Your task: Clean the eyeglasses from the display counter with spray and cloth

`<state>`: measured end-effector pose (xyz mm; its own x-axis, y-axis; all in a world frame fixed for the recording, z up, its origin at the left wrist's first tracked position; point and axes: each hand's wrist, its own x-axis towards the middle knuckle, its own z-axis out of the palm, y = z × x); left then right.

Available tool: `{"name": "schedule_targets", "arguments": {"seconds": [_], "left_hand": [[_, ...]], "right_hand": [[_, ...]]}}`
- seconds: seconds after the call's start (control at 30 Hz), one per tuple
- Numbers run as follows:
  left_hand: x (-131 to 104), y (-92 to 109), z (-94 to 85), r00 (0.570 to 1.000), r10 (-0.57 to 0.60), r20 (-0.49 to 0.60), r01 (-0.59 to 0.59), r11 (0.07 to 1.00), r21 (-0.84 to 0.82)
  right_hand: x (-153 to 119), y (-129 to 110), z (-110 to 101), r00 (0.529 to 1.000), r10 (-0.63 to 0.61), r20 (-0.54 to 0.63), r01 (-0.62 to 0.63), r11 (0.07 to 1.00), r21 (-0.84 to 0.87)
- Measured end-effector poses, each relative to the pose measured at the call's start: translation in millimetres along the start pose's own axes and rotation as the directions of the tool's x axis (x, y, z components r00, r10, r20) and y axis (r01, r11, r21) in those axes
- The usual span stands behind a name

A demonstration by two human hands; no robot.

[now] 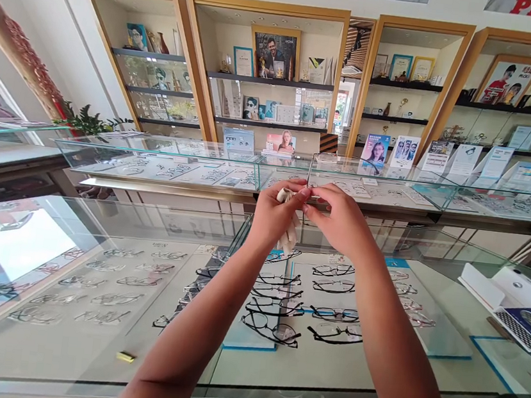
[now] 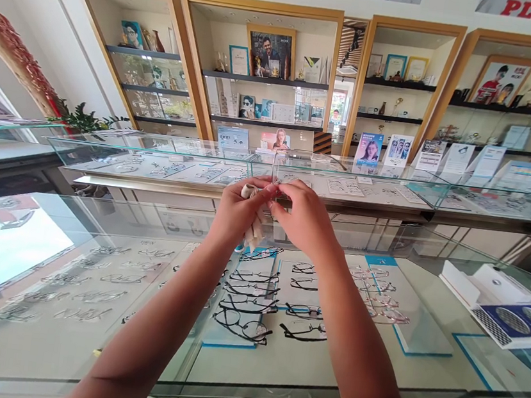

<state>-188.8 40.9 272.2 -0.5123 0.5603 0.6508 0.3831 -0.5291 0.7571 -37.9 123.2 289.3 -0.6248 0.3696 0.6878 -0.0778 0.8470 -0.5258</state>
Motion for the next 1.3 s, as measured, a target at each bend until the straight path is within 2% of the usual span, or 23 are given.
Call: {"name": "schedule_targets", "arguments": {"seconds": [0.27,0.47,0.53,0.6,0.7,0.8,0.9,0.97,1.13,1.3], "left_hand": [[-8.9,12.5,-0.1,0.996,-0.088,-0.012,0.086,0.992,-0.091],[-17.1,19.6,8.1,0.968,-0.249,0.013,0.243,0.927,-0.284],[-22.6,18.9,9.1,0.958,-0.284,0.024,0.28,0.923,-0.266],[-29.8,15.8,5.8,0.955,-0.297,0.014,0.294,0.939,-0.178],[-40.6,3.1,-9.1,0.942,-0.336,0.004,0.336,0.942,-0.014],[-48.7,-21.2,-30.5,0.92,-0.388,0.048,0.385,0.921,0.063],[-55.7,-49.9,-47.3,0.818,-0.566,0.106,0.557,0.824,0.102],[-60.5,-66.3,-52.7,0.795,-0.597,0.109,0.58,0.8,0.15],[-70.1,-90.8,-52.5,0.837,-0.54,0.087,0.491,0.812,0.317],[-75.0,-98.2,-54.3,0.887,-0.456,0.072,0.341,0.752,0.564]], "right_hand": [[-4.7,-3.2,2.2,0.997,0.053,-0.057,-0.049,0.996,0.075],[-10.9,-7.8,10.5,0.987,0.051,-0.153,-0.021,0.981,0.193],[-16.6,-2.0,12.2,0.982,0.059,-0.178,-0.028,0.985,0.172],[-24.4,8.8,12.7,0.978,0.078,-0.193,-0.052,0.989,0.136],[-37.5,30.1,13.5,0.972,0.101,-0.214,-0.083,0.992,0.092],[-48.6,52.0,19.0,0.966,0.081,-0.244,-0.072,0.996,0.046],[-57.0,71.9,29.8,0.957,0.046,-0.288,-0.047,0.999,0.004],[-61.7,83.7,37.4,0.952,0.039,-0.304,-0.046,0.999,-0.019],[-69.8,105.5,48.1,0.956,0.04,-0.292,-0.064,0.995,-0.071],[-71.8,113.2,52.3,0.958,0.062,-0.281,-0.091,0.992,-0.09]]}}
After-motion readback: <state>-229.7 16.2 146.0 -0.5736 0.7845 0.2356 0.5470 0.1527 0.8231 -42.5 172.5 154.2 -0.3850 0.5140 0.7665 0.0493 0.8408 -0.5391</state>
